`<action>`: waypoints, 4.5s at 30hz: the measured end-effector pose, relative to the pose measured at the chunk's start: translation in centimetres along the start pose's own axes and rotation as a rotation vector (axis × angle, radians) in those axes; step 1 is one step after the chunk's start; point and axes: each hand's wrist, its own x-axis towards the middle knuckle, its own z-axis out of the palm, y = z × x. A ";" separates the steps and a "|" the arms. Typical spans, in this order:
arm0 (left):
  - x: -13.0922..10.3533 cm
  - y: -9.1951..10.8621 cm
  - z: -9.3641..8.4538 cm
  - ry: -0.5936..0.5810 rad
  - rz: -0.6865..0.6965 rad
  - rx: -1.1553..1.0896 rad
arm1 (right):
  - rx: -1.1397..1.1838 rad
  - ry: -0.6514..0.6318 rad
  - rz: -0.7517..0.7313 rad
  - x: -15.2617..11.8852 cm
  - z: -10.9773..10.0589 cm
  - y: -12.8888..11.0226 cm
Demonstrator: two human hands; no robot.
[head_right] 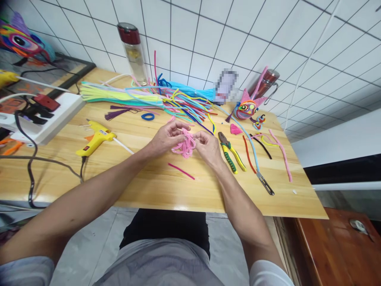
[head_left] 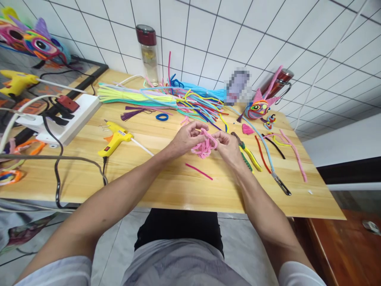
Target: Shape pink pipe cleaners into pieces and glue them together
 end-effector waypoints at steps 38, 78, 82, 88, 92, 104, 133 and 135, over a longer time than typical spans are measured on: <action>-0.7 0.1 1.5 0.107 -0.019 0.194 | 0.162 0.077 -0.137 0.2 1.0 1.0; 1.0 3.1 -1.8 0.304 -0.165 -0.471 | -0.694 0.031 -0.870 1.2 -0.6 2.4; 0.8 3.1 -1.6 0.249 -0.069 -0.392 | -0.587 -0.065 -0.910 0.9 0.0 2.1; 1.1 1.9 -2.1 0.187 -0.105 -0.356 | 0.110 -0.017 -0.464 0.2 0.6 1.9; 1.0 1.7 -1.4 0.176 -0.156 -0.298 | 0.478 0.145 -0.190 0.9 1.0 1.8; -0.3 -0.1 1.4 -0.037 -0.155 -0.218 | 0.491 0.069 -0.068 0.8 0.8 1.1; 1.7 3.6 -3.7 0.377 -0.139 -0.377 | 0.510 -0.108 0.314 1.9 -2.8 0.7; 2.0 3.4 -4.4 0.426 -0.125 -0.357 | 0.535 -0.129 0.326 2.1 -3.1 0.7</action>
